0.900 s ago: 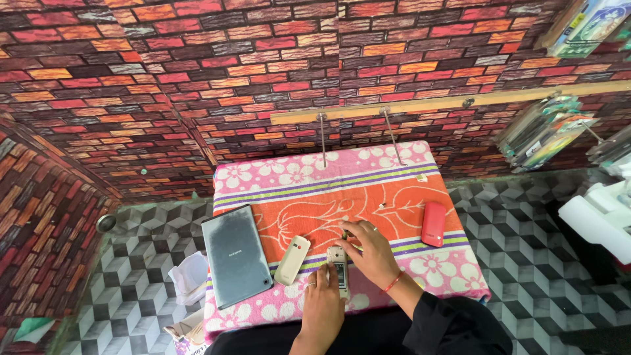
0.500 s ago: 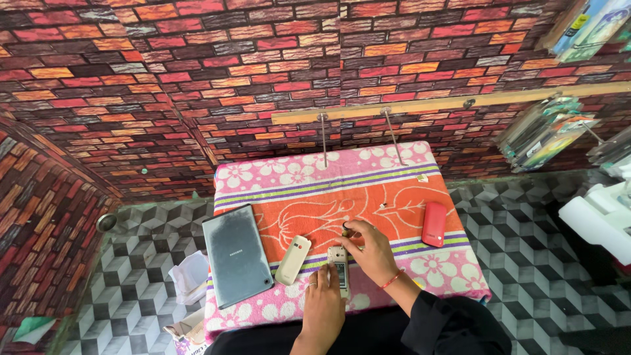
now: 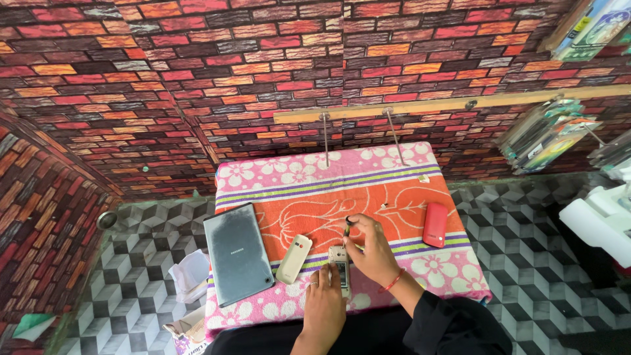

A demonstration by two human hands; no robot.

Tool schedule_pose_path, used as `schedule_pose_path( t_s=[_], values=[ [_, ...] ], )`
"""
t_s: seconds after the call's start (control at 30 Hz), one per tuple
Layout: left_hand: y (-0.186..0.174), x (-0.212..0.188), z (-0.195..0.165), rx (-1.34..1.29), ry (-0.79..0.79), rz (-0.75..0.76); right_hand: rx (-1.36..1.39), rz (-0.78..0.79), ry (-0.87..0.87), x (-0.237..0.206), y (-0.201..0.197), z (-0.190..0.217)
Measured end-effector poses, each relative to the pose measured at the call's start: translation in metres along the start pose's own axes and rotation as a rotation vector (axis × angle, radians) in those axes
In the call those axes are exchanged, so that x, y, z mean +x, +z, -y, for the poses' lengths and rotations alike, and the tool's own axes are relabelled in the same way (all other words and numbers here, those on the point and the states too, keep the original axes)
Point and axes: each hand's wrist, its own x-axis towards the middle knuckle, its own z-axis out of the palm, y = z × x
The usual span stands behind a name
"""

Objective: The person handles a small feature phone on the table, then opens the back cover of a tablet and removes its battery. They use a screwdriver to work on the exposed internal board and brush the components with a small brush, holding the board with one hand while cleaning.

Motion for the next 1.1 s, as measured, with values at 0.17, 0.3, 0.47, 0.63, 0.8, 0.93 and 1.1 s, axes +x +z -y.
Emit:
schedule_pose_path(
  t_s=[0.17,0.3,0.47,0.63,0.8,0.93,1.1],
  values=[
    [-0.0015,-0.0005,-0.0015,-0.026,-0.014,0.008,-0.064,-0.037,0.081,0.0039,-0.0022,0.0003],
    [-0.0031,-0.0003,-0.0021,-0.021,-0.015,0.016,0.057,0.083,0.227,0.0048,-0.0034,-0.0001],
    [-0.0037,-0.0004,-0.0033,-0.017,-0.02,0.018,0.11,0.081,0.231,0.0043,-0.0065,-0.0012],
    [-0.0016,0.0001,-0.0022,0.012,-0.018,0.008,0.199,0.164,0.445,0.0052,-0.0064,-0.0029],
    [0.0012,-0.0005,-0.0005,0.036,0.001,-0.031,0.279,0.081,0.197,0.0043,-0.0065,-0.0032],
    [0.0015,-0.0007,-0.0013,0.072,0.002,-0.024,0.219,0.154,0.394,0.0048,-0.0057,-0.0022],
    [-0.002,-0.0002,-0.0033,0.051,-0.006,0.007,0.127,0.067,0.105,0.0057,-0.0066,-0.0017]
  ],
)
